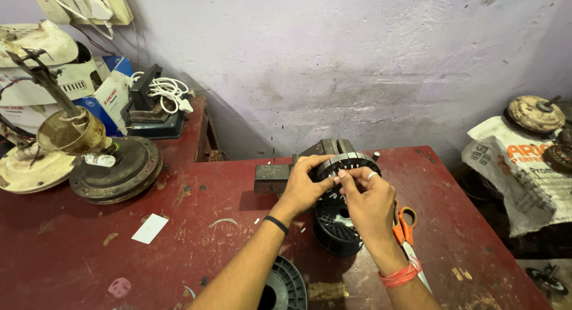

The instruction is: The person winds copper wire around the slots of a motor stator, using both hands to guide and secure the wire. They repeatedly feed the wire through the stator slots and trim excess wire with orange-handled scissors.

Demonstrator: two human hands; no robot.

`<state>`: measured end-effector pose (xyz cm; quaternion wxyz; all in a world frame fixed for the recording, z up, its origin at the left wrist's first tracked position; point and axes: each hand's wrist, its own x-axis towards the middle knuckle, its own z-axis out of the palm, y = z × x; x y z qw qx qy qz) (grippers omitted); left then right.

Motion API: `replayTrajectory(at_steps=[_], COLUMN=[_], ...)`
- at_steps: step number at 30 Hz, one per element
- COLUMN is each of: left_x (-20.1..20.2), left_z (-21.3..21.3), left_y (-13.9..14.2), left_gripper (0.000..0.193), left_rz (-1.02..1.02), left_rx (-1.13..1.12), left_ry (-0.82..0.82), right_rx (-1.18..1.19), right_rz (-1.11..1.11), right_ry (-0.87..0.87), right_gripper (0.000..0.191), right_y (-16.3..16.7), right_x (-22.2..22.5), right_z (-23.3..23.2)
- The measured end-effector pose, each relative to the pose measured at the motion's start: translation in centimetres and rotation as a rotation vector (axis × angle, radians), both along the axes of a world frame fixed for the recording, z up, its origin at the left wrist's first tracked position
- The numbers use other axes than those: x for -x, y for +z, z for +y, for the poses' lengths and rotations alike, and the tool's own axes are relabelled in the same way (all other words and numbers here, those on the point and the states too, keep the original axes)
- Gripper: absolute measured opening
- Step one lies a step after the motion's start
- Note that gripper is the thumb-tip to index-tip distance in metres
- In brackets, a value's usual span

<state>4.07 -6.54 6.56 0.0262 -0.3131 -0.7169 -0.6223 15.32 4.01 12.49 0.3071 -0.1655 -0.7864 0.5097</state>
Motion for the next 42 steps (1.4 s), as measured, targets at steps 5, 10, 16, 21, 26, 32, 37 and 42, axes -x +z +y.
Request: replayTrajectory(at_steps=[5,10,16,21,26,32,37,42], left_x=[0.2,0.7,1.3,0.8,0.0,-0.7,-0.7,-0.1], left_z=[0.2,0.0,0.1,0.3,0.5,1.6,2.4,3.4], left_y=[0.1,-0.2,-0.2,0.2,0.7,0.5,0.3,-0.2], left_gripper=[0.047,0.042,0.042,0.044,0.046,0.043,0.041,0.047], left_rz=[-0.028,-0.008,-0.067,-0.119,-0.326,-0.308,-0.253,-0.260], left_rx=[0.019,0.026,-0.064,-0.048,-0.236,-0.232,-0.222,-0.215], left_ry=[-0.007,-0.010,-0.098,-0.080,-0.183,-0.142,-0.123,-0.094], right_rx=[-0.069,-0.085,-0.131,-0.126,-0.258,-0.240,-0.430,-0.211], right_rz=[-0.039,0.040,-0.081,-0.348,-0.362,-0.654,0.116,0.206], right_ry=[-0.046,-0.043,-0.105,-0.076,0.256,0.049,0.069,0.466], right_gripper=[0.017,0.020,0.019,0.022,0.020,0.032,0.052,0.075], right_y=[-1.8,-4.0,-6.7,-10.1,-11.3,-4.3,0.9,0.9], right_x=[0.1,-0.9,-4.5,-8.3,-10.6,-9.7,-4.3,3.0], right_z=[1.0,1.5,1.9,1.6,0.7,4.1,8.0,9.9])
